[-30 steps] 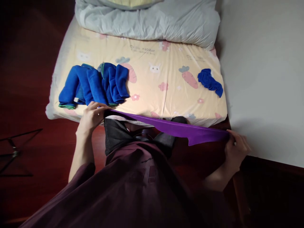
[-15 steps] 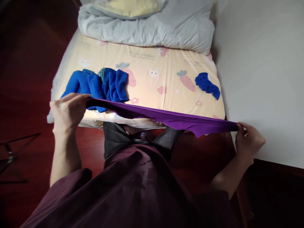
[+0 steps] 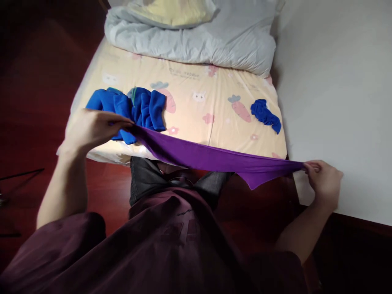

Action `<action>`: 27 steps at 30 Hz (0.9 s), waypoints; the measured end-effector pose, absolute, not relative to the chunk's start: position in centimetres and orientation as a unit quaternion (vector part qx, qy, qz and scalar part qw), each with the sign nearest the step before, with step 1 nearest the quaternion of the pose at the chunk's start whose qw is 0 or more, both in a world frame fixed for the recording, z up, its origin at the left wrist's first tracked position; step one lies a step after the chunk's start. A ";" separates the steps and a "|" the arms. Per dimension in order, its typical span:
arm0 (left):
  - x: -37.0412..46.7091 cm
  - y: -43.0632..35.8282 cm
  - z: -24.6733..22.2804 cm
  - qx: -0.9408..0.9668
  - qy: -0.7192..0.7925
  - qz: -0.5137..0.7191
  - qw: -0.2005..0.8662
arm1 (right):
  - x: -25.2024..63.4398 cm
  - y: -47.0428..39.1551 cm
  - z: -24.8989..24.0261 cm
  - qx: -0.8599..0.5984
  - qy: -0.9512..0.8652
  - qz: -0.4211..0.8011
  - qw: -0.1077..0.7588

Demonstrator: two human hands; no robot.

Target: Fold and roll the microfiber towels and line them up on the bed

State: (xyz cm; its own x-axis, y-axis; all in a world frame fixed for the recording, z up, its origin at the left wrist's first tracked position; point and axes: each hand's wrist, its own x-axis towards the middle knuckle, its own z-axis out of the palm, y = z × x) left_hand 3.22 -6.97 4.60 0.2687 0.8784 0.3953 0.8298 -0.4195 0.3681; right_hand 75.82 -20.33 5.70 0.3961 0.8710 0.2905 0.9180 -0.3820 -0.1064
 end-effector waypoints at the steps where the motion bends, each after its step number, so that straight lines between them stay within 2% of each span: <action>1: 3.6 -5.0 4.2 0.804 0.536 0.251 0.056 | 76.0 -18.5 5.8 -0.830 -0.541 -0.056 0.122; 5: 6.0 3.6 3.3 0.827 0.526 0.163 0.115 | 75.5 -9.8 6.0 -0.843 -0.516 0.035 0.145; 10: 7.9 9.9 5.4 0.804 0.494 0.327 0.053 | 74.4 -1.7 7.4 -0.818 -0.516 -0.035 0.251; 13: 7.9 9.6 7.4 0.789 0.472 0.394 0.002 | 74.1 0.0 7.9 -0.776 -0.531 -0.109 0.323; 17: 7.8 6.9 7.8 0.769 0.466 0.433 -0.063 | 74.0 0.2 6.2 -0.727 -0.565 -0.170 0.351; 19: 7.6 5.4 6.1 0.763 0.469 0.439 -0.076 | 74.3 0.1 4.2 -0.721 -0.571 -0.177 0.349; 22: 6.9 3.7 1.2 0.778 0.480 0.404 -0.042 | 74.7 -0.5 0.2 -0.735 -0.581 -0.132 0.323; 27: 6.0 1.4 -8.9 0.820 0.511 0.253 0.050 | 74.2 -1.6 -7.9 -0.777 -0.572 -0.009 0.262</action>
State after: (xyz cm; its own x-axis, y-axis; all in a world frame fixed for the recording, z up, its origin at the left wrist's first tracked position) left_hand 6.01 1.41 -8.94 0.3491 0.8635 0.3641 0.8133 -0.4722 0.3400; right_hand 74.22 -1.60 -7.93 0.3450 0.8847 0.3135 0.8940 -0.2080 -0.3967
